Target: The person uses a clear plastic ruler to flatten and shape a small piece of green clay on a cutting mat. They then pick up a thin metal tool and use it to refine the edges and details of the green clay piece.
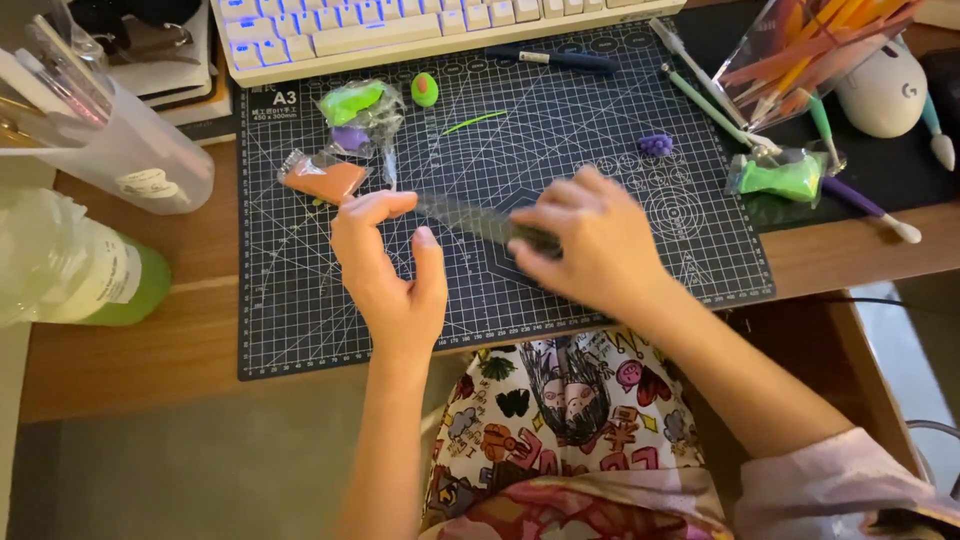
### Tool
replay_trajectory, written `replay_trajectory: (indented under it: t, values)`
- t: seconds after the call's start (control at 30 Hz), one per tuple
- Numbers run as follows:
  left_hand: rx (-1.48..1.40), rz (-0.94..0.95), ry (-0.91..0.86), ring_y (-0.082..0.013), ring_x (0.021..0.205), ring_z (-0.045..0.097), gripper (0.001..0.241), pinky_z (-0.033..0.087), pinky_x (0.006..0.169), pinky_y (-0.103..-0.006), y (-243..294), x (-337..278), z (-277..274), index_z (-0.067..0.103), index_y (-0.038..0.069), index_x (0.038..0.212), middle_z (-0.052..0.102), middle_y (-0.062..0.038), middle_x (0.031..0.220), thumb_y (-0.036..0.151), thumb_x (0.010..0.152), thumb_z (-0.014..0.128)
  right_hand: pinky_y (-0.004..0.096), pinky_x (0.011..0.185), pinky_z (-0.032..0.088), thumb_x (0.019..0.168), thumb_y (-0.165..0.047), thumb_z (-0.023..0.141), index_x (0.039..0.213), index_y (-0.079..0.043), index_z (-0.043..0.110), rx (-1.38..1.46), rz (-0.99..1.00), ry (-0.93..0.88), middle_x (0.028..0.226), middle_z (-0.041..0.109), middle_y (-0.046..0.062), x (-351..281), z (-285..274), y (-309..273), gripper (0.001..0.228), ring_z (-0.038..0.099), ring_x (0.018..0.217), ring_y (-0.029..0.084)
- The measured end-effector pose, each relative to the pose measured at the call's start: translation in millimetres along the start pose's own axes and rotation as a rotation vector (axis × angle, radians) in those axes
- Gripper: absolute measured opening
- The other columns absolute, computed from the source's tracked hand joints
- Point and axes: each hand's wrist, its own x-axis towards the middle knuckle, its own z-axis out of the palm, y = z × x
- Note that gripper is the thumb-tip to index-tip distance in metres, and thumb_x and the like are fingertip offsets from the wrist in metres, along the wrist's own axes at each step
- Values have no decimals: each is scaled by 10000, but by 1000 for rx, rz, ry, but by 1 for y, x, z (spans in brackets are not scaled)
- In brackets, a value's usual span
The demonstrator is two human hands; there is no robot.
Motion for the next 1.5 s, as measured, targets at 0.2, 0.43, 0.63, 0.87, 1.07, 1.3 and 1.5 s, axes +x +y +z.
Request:
replay_trajectory:
  t: [0.2,0.43,0.63,0.87,1.07,1.3,1.5]
  values:
    - [6,26,-18,-245,986,552,179,314,1072,-446,-2,0,0,574,73,1093,600,-54,1019,38,921,540,285,674,488,778,-258,772,888,-121,783,-39,-31,104,800,686,63,-1,2,2,176,563,754,197]
    - [141,247,-365,-274,982,627,228,458,957,-430,2,-5,14,701,102,1039,665,-78,1012,72,835,604,302,687,499,777,-244,762,934,-101,780,4,9,117,849,683,67,-6,6,6,213,555,788,191]
    - [390,383,-393,-250,953,685,218,548,851,-394,-9,-16,19,768,147,948,705,-60,1018,185,758,670,304,692,510,759,-218,788,949,-89,785,-20,20,185,881,692,68,-10,10,5,230,561,794,193]
    - [426,381,-370,-238,934,702,202,539,879,-408,0,-13,18,780,155,934,723,-60,1012,214,782,660,312,673,481,761,-214,775,937,-112,786,-16,39,199,861,675,35,-9,12,7,204,554,789,189]
    - [400,364,-377,-237,909,692,180,524,905,-422,-11,-17,19,781,187,910,711,-33,978,216,777,664,314,675,459,740,-213,782,925,-115,779,19,20,186,838,653,26,-11,12,5,209,539,774,184]
    - [404,329,-406,-278,953,673,234,464,976,-474,1,-6,15,751,140,997,689,-79,1037,205,788,668,333,721,460,773,-230,779,916,-106,778,34,70,175,842,660,46,-6,8,7,189,538,793,200]
    - [377,308,-291,-253,1001,607,313,424,1008,-471,-2,-6,12,690,141,1129,628,-61,1054,161,819,649,328,755,458,857,-224,786,994,-130,779,5,191,231,858,649,45,-22,-6,54,167,547,855,215]
